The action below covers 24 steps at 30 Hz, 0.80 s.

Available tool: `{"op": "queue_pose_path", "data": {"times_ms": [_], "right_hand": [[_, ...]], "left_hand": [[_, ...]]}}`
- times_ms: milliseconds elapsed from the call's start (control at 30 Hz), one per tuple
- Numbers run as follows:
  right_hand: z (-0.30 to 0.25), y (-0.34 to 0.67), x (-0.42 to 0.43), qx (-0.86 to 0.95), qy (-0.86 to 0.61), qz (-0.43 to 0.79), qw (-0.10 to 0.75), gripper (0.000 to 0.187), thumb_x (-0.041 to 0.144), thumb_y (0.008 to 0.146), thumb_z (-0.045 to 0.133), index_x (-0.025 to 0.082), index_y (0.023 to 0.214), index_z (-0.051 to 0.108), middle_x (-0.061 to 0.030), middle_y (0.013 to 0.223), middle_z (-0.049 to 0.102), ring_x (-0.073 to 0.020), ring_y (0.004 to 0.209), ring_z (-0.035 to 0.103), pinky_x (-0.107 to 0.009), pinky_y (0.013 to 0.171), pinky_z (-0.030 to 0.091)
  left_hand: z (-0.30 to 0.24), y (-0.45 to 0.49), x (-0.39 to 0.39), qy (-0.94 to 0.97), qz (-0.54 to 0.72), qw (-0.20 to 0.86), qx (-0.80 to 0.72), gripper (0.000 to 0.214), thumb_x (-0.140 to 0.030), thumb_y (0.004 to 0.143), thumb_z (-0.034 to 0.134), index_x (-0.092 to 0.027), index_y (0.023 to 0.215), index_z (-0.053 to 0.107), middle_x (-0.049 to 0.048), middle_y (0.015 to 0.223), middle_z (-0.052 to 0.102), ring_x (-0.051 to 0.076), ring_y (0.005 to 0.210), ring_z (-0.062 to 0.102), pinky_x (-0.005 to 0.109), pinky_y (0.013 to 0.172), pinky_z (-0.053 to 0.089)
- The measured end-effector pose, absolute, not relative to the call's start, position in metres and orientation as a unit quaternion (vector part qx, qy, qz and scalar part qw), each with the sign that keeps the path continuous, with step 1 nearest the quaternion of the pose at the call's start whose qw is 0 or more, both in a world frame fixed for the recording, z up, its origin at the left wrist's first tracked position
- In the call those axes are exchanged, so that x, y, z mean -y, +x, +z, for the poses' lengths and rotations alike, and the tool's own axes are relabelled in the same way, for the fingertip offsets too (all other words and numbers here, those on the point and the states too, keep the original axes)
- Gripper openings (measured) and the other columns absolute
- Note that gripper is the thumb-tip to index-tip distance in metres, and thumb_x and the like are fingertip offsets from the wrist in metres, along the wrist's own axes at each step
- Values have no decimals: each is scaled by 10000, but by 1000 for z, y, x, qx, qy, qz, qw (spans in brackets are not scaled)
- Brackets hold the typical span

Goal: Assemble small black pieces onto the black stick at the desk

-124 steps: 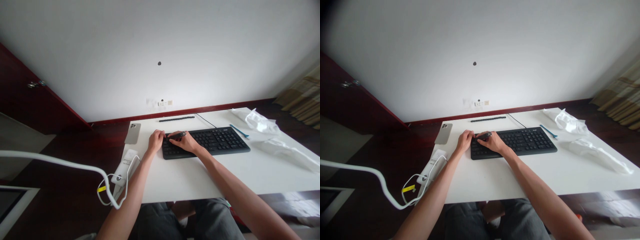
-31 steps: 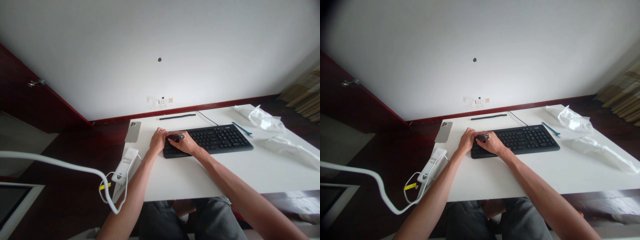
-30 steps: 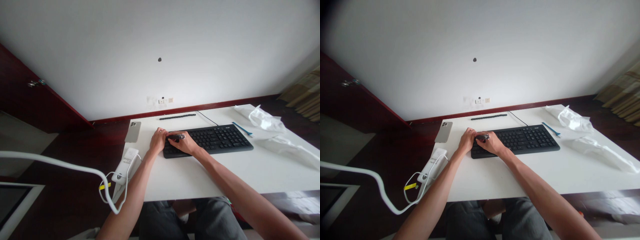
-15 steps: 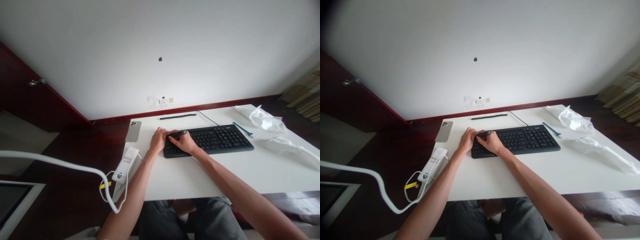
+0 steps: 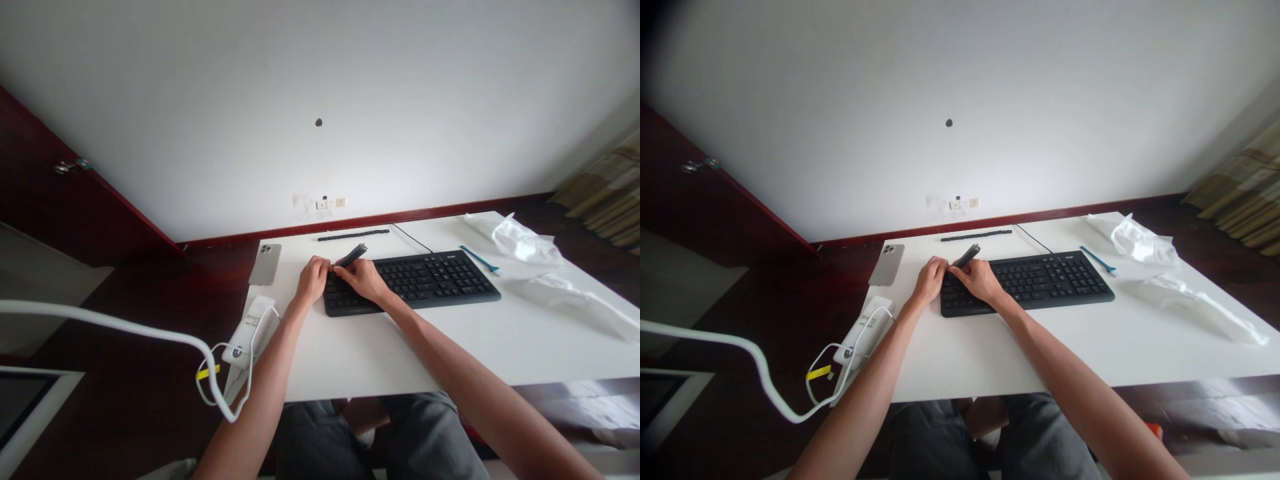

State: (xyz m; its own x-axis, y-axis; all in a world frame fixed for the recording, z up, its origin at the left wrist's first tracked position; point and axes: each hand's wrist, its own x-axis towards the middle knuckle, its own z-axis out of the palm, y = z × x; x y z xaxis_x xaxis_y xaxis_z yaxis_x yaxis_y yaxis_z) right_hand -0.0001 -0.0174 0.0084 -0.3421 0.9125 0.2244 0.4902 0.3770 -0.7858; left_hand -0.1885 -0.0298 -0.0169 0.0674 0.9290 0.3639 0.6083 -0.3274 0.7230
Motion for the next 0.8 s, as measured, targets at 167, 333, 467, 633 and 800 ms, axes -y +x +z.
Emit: {"op": "queue_pose_path", "data": {"times_ms": [167,333,467,633,800], "right_hand": [[9,-1,19,754,-470,301,347,401,495,936,654,128,952,814,-48,700,716,-188,637,641,-267,600,421],[11,0,21,773,-454,295,330,393,475,963,614,134,964,810,-40,686,710,-181,615,622,-279,608,415],[10,-2,21,753,-477,303,336,437,530,941,638,131,843,786,-52,677,713,-194,615,639,-284,577,401],[8,-4,20,739,-483,306,357,391,508,938,663,153,822,778,-65,739,758,-207,661,689,-282,641,447],[9,-4,20,737,-483,309,359,375,489,951,650,171,788,760,-46,706,744,-196,637,675,-276,641,426]], "left_hand": [[-10,-192,31,706,407,184,-549,334,-285,1077,421,-205,823,623,50,962,646,180,936,643,302,916,489],[-6,-193,34,707,392,182,-559,371,-318,1085,400,-210,818,634,38,942,636,174,897,646,302,891,481],[-8,-193,33,706,389,189,-561,372,-314,1081,411,-211,804,637,30,917,627,171,872,643,297,857,475],[-13,-194,30,702,401,193,-556,367,-302,1076,426,-210,803,653,30,922,641,168,885,649,292,870,476],[-17,-191,32,686,418,180,-567,376,-319,1082,430,-204,805,657,30,915,640,156,855,646,283,853,481]]}}
